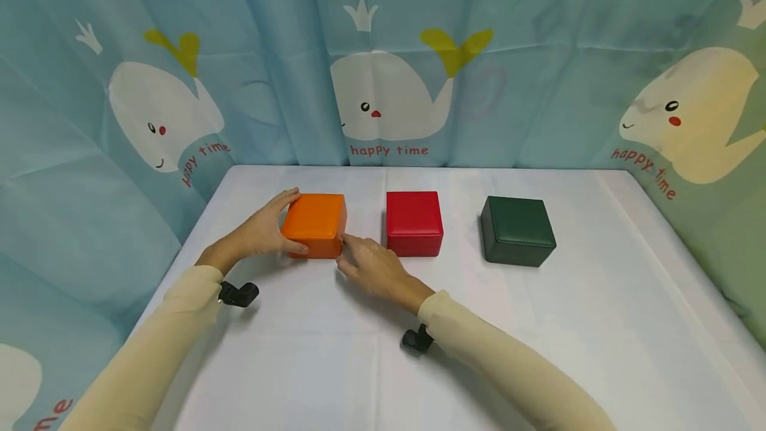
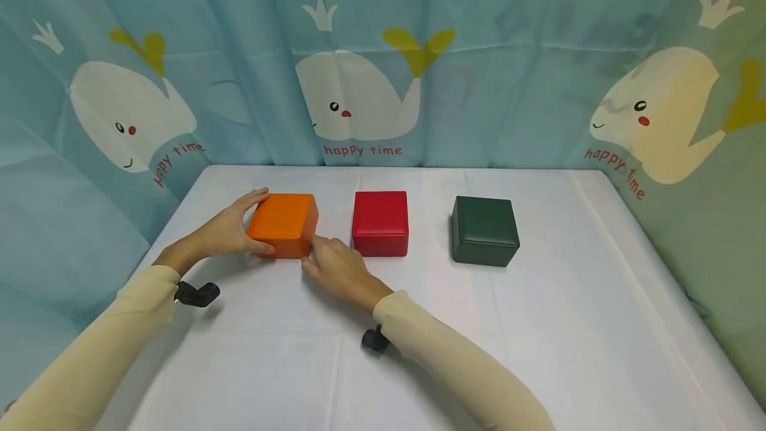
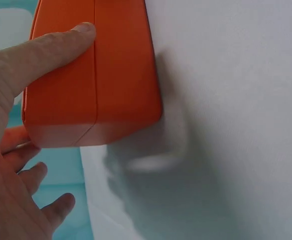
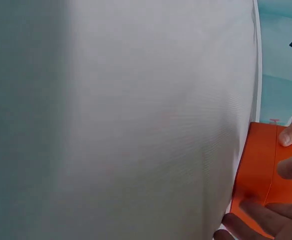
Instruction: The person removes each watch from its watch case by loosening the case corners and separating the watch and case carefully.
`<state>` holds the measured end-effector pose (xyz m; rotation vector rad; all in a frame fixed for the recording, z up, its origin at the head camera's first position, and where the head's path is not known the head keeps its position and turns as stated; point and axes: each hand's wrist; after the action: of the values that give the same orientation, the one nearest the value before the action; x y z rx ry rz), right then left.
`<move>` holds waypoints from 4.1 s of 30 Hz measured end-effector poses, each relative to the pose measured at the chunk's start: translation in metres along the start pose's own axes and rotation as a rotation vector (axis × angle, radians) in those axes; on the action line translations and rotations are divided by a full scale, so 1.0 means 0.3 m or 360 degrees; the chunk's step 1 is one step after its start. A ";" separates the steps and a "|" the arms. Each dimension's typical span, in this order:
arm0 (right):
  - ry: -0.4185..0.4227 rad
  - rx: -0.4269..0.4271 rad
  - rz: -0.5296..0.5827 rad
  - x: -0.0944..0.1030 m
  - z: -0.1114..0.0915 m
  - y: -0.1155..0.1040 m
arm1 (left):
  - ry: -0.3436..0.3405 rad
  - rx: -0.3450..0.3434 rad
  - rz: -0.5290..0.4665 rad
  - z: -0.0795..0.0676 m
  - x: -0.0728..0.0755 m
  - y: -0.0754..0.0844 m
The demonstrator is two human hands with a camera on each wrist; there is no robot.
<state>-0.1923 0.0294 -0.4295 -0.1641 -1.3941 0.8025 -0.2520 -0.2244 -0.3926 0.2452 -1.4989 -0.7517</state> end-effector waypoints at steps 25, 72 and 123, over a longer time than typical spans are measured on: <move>0.0190 0.0057 -0.0256 -0.030 0.056 -0.016 | -0.0055 -0.0049 0.0110 0.019 0.035 0.004; 0.0192 0.0046 -0.0374 -0.032 0.083 -0.051 | -0.0024 -0.0003 0.0031 0.063 0.072 -0.018; 0.0069 -0.0033 -0.0469 -0.010 0.120 -0.087 | -0.0304 0.0586 -0.0468 0.211 0.159 -0.025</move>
<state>-0.2147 -0.0040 -0.4100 0.0088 -1.3472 0.5368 -0.3191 -0.2390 -0.3524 0.6994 -1.8035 -0.7410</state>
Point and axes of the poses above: each hand's wrist, its own z-axis towards the middle knuckle, its own x-axis out of the back of the hand, y = z × x, and after that the axes turned 12 degrees about y, right-handed
